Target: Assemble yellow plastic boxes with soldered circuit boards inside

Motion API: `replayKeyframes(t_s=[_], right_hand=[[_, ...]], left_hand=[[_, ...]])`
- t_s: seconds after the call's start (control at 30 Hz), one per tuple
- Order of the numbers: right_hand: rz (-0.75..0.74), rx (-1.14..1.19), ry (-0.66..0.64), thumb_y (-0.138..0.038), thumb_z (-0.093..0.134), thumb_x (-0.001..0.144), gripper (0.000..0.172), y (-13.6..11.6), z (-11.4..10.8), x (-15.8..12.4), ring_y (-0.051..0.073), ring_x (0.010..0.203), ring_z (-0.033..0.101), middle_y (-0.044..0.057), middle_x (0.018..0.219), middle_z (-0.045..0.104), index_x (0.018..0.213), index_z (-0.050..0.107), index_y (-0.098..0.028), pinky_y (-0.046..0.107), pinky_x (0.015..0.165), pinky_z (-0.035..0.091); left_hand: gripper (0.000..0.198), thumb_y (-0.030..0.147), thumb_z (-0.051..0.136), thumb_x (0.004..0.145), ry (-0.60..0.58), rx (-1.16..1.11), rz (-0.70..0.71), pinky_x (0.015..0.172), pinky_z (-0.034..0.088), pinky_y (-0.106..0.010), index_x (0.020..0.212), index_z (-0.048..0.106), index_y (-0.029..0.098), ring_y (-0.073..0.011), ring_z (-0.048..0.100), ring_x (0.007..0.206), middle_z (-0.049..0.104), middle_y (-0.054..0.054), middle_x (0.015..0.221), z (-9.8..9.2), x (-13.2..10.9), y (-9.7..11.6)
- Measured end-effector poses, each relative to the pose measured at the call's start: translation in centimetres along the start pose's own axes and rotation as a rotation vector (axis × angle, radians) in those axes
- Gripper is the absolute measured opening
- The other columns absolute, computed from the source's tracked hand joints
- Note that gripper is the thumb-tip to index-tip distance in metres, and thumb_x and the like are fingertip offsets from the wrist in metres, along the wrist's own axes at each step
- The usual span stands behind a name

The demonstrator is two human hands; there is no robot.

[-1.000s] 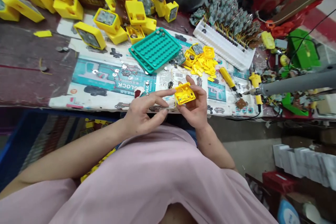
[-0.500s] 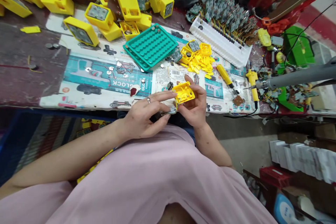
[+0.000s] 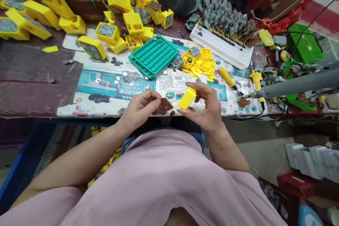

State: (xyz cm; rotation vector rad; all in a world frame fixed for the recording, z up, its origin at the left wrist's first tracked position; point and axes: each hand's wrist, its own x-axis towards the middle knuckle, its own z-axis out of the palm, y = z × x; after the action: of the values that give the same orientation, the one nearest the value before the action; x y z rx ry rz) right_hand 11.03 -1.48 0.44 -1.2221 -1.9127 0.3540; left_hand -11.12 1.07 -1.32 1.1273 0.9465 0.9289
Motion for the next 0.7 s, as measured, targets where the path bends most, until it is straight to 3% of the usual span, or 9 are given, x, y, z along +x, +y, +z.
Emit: replayKeyframes(t_s=[0.17, 0.33, 0.53, 0.7], right_hand=[[-0.130, -0.112, -0.050, -0.049, 0.073, 0.083, 0.044, -1.2, -0.8, 1.6, 0.020, 0.093, 0.068, 0.006, 0.104, 0.071, 0.117, 0.061, -0.024, 0.034, 0.079, 0.057], [-0.142, -0.201, -0.115, -0.055, 0.072, 0.082, 0.059, -1.5, -0.5, 2.4, 0.021, 0.096, 0.067, 0.009, 0.107, 0.068, 0.127, 0.058, -0.021, 0.033, 0.080, 0.057], [-0.147, -0.231, -0.094, -0.061, 0.072, 0.079, 0.053, -1.2, 0.0, 2.4, 0.024, 0.096, 0.068, 0.009, 0.100, 0.071, 0.110, 0.061, -0.020, 0.035, 0.084, 0.056], [-0.111, -0.245, -0.128, -0.057, 0.071, 0.082, 0.051, -1.0, 0.0, 2.7, 0.026, 0.106, 0.066, 0.010, 0.110, 0.069, 0.119, 0.061, -0.023, 0.040, 0.093, 0.056]], left_hand=[[0.029, 0.041, 0.066, 0.082, -0.087, 0.080, -0.036, 0.076, 0.056, -0.028, 0.099, 0.069, 0.018, -0.0181, 0.071, 0.079, 0.075, -0.004, 0.086, -0.3, 0.4, 0.3], [0.045, 0.049, 0.062, 0.084, -0.104, 0.334, 0.018, 0.081, 0.054, -0.029, 0.113, 0.074, 0.018, -0.0212, 0.069, 0.089, 0.076, -0.005, 0.098, -0.7, 0.5, 0.7], [0.044, 0.052, 0.065, 0.083, -0.155, 0.219, 0.062, 0.097, 0.052, -0.033, 0.108, 0.076, 0.018, -0.0265, 0.067, 0.108, 0.076, -0.008, 0.105, 0.0, 0.6, 1.1], [0.051, 0.054, 0.066, 0.083, -0.162, 0.099, 0.007, 0.087, 0.055, -0.033, 0.118, 0.072, 0.018, -0.0223, 0.069, 0.092, 0.075, -0.006, 0.099, 0.1, 1.1, 0.3]])
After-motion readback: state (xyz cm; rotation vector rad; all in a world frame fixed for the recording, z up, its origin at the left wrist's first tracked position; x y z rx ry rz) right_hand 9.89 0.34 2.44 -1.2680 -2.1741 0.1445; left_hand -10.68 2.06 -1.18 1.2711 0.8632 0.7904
